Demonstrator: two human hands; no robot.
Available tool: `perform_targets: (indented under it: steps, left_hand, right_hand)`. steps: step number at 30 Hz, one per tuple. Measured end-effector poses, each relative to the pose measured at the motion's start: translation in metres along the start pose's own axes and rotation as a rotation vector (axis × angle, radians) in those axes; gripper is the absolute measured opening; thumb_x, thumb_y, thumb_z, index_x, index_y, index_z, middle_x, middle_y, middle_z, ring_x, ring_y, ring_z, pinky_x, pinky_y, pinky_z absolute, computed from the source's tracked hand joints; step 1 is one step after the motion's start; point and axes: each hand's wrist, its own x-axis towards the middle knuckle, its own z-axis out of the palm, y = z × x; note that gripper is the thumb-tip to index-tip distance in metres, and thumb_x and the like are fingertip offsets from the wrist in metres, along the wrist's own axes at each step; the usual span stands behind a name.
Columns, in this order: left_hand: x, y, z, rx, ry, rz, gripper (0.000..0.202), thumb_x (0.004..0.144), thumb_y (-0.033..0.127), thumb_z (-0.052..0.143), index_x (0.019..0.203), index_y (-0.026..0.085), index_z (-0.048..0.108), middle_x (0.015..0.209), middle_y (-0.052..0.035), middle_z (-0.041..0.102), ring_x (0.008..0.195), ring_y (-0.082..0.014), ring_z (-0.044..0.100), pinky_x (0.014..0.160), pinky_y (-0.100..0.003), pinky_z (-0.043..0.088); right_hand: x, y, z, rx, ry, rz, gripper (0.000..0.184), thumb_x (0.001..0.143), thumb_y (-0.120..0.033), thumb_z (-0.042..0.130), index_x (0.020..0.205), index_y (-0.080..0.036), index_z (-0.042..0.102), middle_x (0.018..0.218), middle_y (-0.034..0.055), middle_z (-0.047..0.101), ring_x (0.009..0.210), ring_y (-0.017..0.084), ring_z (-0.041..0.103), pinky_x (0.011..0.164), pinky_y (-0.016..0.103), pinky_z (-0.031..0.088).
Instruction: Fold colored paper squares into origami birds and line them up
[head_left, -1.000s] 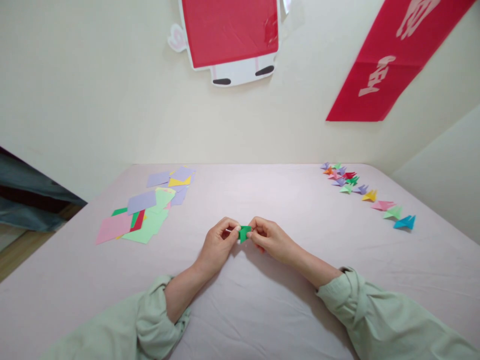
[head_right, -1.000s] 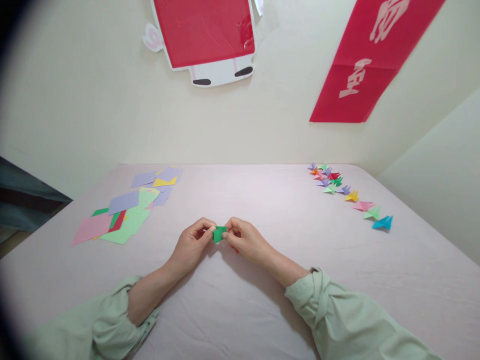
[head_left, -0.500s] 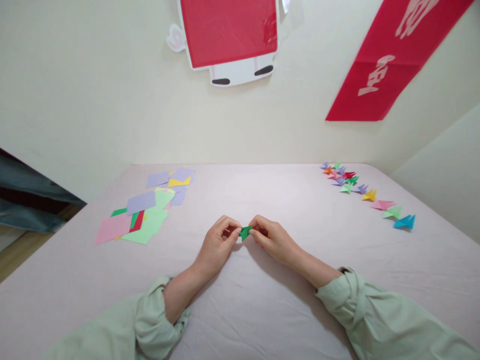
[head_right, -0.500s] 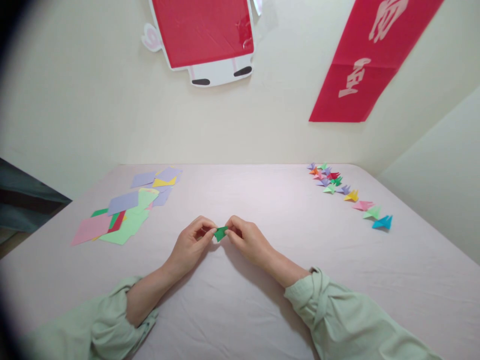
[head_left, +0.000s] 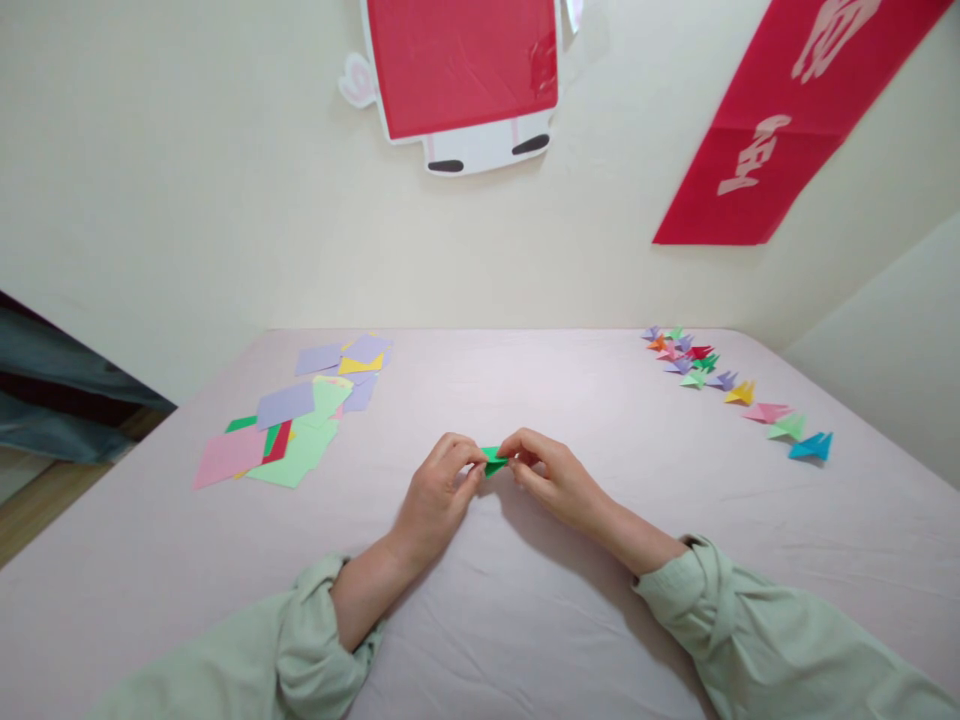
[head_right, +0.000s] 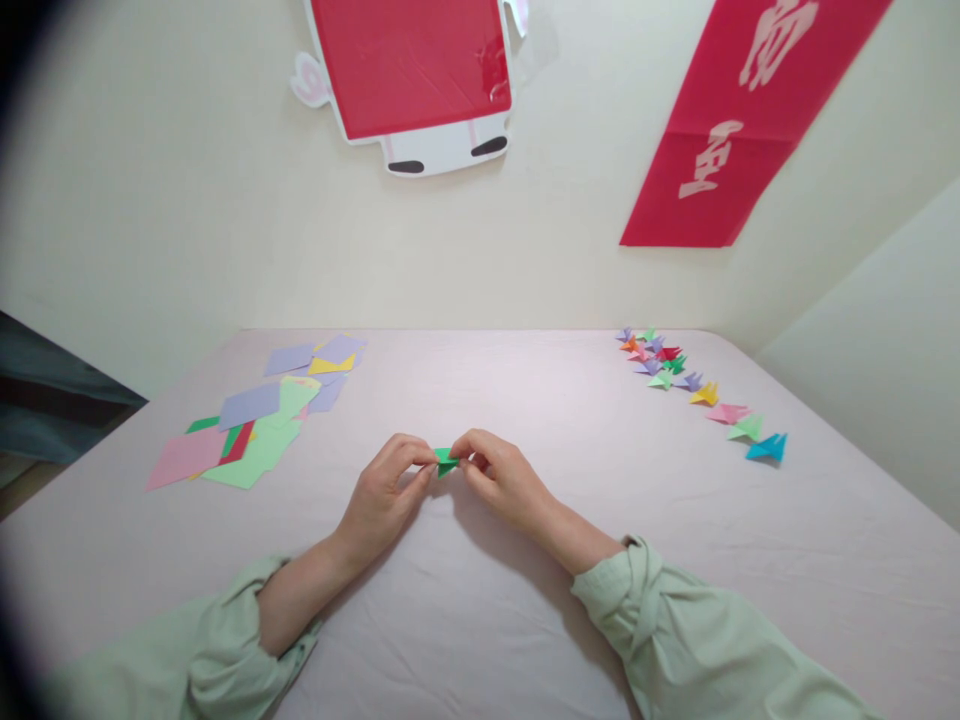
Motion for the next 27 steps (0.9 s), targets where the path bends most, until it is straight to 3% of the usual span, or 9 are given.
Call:
perform_targets:
  steps: [8,17,27]
  left_hand:
    - [-0.002,-0.005,0.006,0.105,-0.192,-0.058,0.012,0.087,0.011,0.049,0.08,0.019,0.055,0.085,-0.0014,0.055,0.083,-0.0154,0.053,0.074,-0.027,0.042]
    - [-0.001,-0.004,0.012,0.206,-0.239,0.003,0.01,0.086,0.011,0.049,0.081,0.019,0.054,0.086,-0.0022,0.058,0.086,-0.0178,0.052,0.078,-0.03,0.042]
    - [-0.002,-0.005,0.014,0.227,-0.307,0.053,0.011,0.088,0.014,0.048,0.082,0.02,0.055,0.085,-0.0021,0.06,0.086,-0.0184,0.052,0.078,-0.032,0.042]
  right_hand:
    - [-0.002,0.005,-0.001,-0.258,-0.069,0.022,0.021,0.078,-0.009,0.047,0.091,-0.021,0.058,0.078,-0.0028,0.059,0.065,0.011,0.05,0.063,0.022,0.036]
    - [-0.002,0.003,-0.015,-0.409,-0.187,0.101,0.02,0.078,-0.01,0.046,0.091,-0.022,0.056,0.074,-0.0037,0.057,0.064,0.011,0.049,0.061,0.021,0.033]
    - [-0.005,0.003,-0.028,-0.399,-0.301,0.058,0.027,0.077,-0.004,0.048,0.094,-0.023,0.058,0.091,-0.001,0.056,0.076,0.011,0.052,0.07,0.021,0.038]
